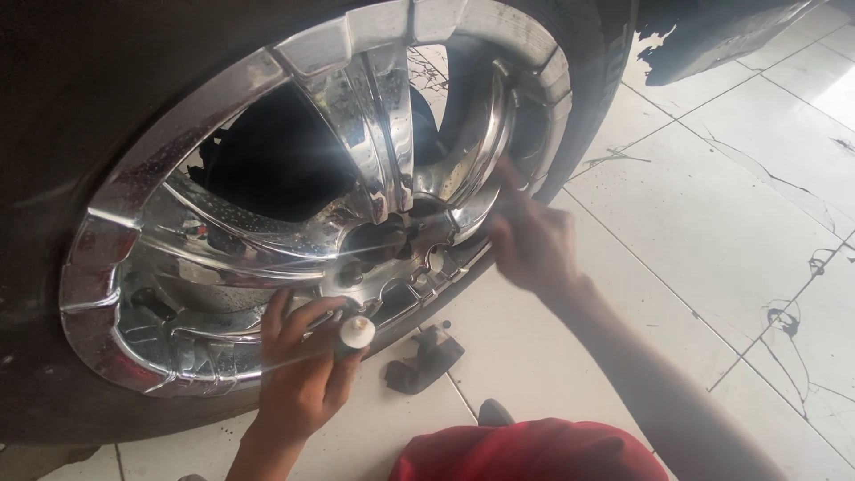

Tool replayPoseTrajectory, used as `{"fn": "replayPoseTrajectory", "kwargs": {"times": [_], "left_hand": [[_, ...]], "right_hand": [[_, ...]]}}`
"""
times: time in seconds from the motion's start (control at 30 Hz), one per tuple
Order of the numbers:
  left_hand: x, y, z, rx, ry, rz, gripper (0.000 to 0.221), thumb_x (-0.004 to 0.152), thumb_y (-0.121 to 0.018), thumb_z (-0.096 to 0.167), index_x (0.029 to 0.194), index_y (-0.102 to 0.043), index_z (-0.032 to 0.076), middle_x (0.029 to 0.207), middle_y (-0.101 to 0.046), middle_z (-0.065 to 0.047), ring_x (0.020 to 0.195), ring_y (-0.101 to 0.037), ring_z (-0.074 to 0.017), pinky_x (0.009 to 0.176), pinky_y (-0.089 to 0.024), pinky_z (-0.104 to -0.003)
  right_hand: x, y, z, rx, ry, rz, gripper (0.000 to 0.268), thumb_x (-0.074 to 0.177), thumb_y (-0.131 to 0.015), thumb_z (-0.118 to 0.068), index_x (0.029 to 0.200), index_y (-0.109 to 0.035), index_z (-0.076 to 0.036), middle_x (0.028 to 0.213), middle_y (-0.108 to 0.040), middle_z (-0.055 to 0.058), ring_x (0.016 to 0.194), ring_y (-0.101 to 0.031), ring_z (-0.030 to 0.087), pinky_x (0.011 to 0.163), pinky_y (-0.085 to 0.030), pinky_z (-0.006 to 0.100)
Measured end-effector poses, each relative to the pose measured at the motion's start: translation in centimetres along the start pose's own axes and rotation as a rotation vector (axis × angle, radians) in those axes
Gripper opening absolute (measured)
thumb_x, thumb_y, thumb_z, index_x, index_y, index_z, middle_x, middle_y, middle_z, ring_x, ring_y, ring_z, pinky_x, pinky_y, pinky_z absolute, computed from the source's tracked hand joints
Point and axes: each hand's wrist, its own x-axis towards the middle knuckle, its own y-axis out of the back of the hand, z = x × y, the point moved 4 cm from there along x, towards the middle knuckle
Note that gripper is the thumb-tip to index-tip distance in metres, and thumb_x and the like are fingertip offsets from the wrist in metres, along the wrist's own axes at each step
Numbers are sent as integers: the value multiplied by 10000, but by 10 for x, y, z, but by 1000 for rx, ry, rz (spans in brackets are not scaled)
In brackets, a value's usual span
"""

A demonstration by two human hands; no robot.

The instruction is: Polishing a chrome car wheel using rubbing compound and a cloth.

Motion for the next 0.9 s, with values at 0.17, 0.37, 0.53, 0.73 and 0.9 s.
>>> {"fn": "replayPoseTrajectory", "kwargs": {"times": [0.17,0.37,0.53,0.73,0.9], "left_hand": [[51,13,36,16,-119,11,304,996,-640,430,897,-690,148,1110,-678,-15,1218,-550,-236,1129,-290,-497],[149,12,75,102,-340,-42,335,1063,-591,423,1039,-730,119,1309,-652,-86,1328,-550,-271,1195,-274,-501],[196,6,123,154,-408,-63,360,1129,-523,363,1213,-746,93,1342,-675,-90,1366,-564,-251,1255,-247,-526],[203,-8,159,373,-315,-183,344,1080,-553,336,1080,-762,63,923,-727,-62,1128,-638,-208,1194,-282,-508],[208,5,170,389,-274,-221,377,1095,-528,325,957,-745,50,893,-738,-72,1124,-659,-202,1219,-291,-512]], "right_hand": [[39,18,29,141,-274,-99,713,1074,-401,-436,1684,-160,-154,923,-694,190,735,-741,350,669,-586,429],[37,48,32,104,-275,-195,691,1085,-402,-514,1679,-201,-224,830,-737,190,737,-735,381,727,-597,467],[0,92,13,18,-117,-82,686,1044,-560,-404,1641,-258,-253,1046,-753,165,761,-757,332,689,-641,417],[-32,143,-10,-1,-38,-165,715,997,-625,-449,1593,-296,-230,984,-759,86,685,-747,300,547,-607,433],[-9,165,-19,70,-137,-169,754,999,-586,-425,1612,-214,-191,1055,-768,99,704,-749,335,572,-606,456]]}}
